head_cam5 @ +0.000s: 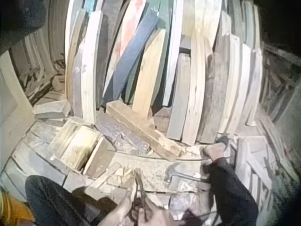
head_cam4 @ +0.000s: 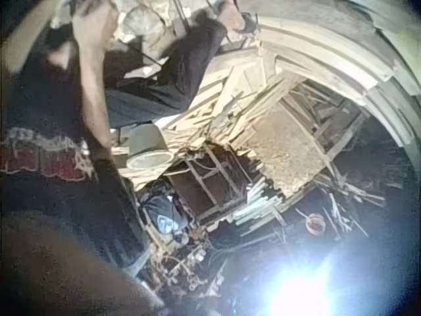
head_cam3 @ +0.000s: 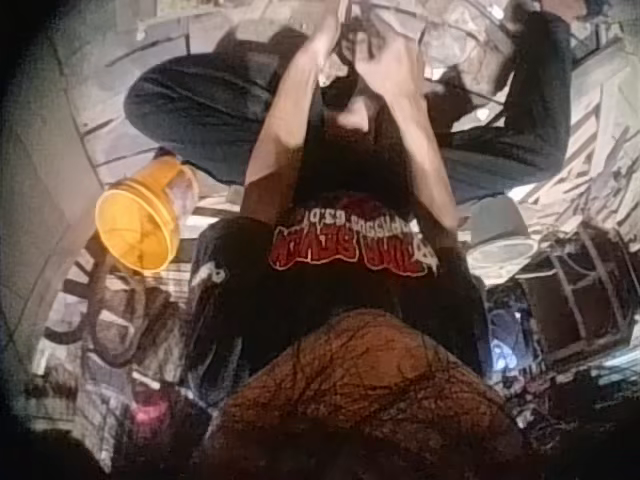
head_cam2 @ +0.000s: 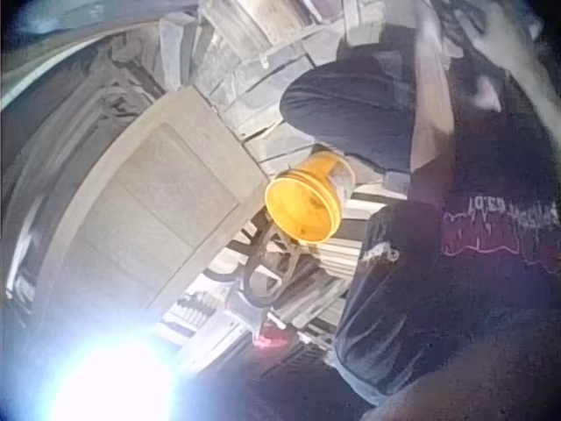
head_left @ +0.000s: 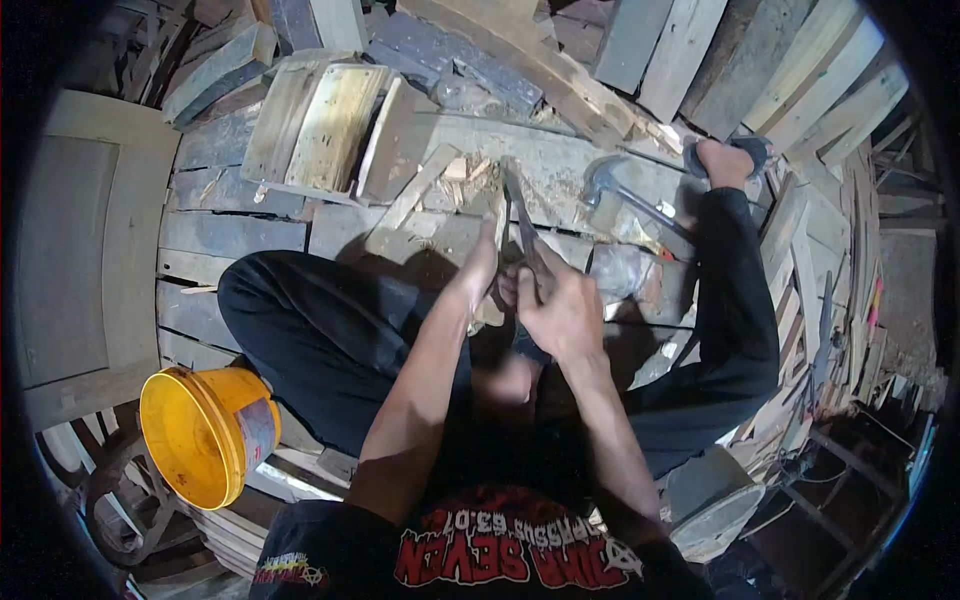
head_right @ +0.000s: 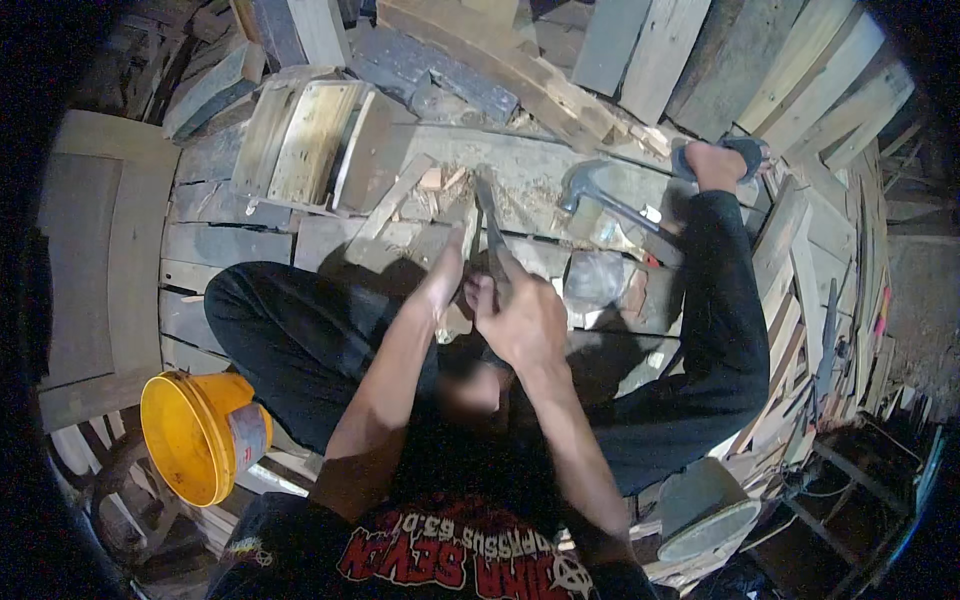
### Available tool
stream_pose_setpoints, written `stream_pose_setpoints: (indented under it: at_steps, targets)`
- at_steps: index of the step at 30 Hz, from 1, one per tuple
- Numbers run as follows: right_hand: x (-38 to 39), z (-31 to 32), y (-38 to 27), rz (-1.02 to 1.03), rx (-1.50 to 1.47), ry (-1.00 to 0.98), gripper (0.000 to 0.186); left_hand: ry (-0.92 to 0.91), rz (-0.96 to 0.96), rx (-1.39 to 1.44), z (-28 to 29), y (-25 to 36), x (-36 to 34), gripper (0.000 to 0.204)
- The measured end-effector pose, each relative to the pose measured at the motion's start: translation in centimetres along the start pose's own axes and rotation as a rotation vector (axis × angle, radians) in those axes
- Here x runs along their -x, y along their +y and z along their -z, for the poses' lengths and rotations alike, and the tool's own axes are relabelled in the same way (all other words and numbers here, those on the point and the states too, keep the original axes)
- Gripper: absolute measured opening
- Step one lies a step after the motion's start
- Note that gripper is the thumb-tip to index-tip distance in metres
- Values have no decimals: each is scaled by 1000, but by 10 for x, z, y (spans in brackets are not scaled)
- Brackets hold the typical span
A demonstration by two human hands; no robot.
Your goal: The person carves and shapes a piece of wood using a knife, then sands the wood with sandpaper.
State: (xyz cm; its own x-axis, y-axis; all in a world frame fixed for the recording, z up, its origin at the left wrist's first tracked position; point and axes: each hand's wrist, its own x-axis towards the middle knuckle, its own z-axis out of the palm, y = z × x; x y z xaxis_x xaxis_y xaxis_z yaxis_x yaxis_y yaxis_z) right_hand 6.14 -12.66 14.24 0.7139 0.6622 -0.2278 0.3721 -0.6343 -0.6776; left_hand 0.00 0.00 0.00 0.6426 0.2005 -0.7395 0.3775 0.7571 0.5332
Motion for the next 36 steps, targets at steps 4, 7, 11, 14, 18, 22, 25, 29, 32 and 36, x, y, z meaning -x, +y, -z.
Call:
stream_pose_setpoints:
  at_steps: [4,7,11,14,18,22,25,29,32,36]
  targets:
    - [-2,0,-4,57,123,-5,50,-22,16,99,1,22,16,73]
    - [26,-5,11,251,33,104,51,-171,229,324,10,20,16,73]
    - [-5,-16,17,6,26,8,53,115,19,54,-21,12,18,71]
    - [0,-2,2,11,152,-70,54,-90,98,257,1,9,24,68]
    - [13,1,10,98,-3,4,53,-181,153,310,8,18,16,70]
    - [29,14,-1,92,8,-16,51,-273,237,479,12,18,18,72]
    - [27,16,-2,142,-1,-7,50,-200,193,368,5,22,27,69]
    - [-11,5,-14,91,181,-6,45,31,-114,204,-27,24,32,63]
    - [-8,2,-29,124,196,-82,45,-241,-14,358,23,7,19,64]
    - [33,11,-18,285,58,28,44,-481,109,376,33,9,22,69]
